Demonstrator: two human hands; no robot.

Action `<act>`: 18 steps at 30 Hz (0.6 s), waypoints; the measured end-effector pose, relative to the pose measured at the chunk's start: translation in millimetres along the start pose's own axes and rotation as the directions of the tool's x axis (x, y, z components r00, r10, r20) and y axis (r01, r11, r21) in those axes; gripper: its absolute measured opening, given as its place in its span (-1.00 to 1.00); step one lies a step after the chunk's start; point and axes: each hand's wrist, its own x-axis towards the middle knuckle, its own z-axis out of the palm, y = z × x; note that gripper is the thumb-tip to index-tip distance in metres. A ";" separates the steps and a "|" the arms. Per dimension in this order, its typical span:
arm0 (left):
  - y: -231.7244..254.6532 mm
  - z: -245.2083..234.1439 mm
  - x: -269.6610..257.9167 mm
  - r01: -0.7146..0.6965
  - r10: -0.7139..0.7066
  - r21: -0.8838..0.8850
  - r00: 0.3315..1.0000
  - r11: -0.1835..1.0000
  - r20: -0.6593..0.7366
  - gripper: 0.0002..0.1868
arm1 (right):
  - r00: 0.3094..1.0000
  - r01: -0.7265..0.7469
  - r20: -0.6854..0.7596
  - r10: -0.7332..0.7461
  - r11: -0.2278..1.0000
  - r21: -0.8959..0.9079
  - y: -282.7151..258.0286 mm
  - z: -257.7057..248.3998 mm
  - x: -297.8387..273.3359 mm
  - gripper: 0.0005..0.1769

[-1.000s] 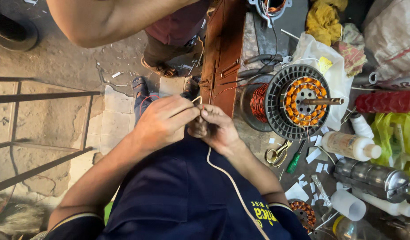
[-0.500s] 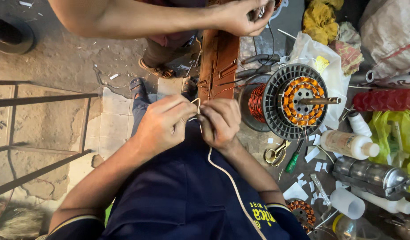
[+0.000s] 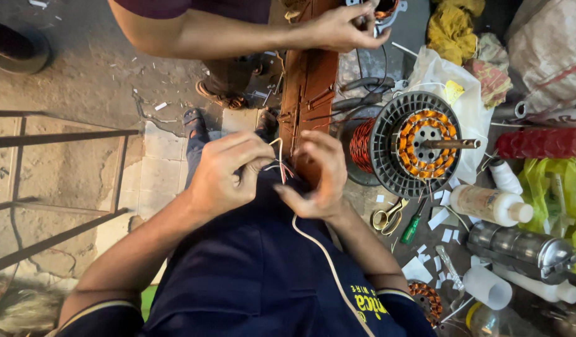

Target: The person works on a motor stator, stripping wire insulation with shears, twisting wires together, and inserting white insulating tubes into the stator slots. A coworker works on a similar component nearby.

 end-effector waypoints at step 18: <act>5.3 -0.4 -7.7 0.036 -0.040 0.044 0.996 0.998 0.084 -0.79 | 0.988 0.050 -0.143 -0.052 0.999 -0.013 1.3 4.2 -12.2 -0.81</act>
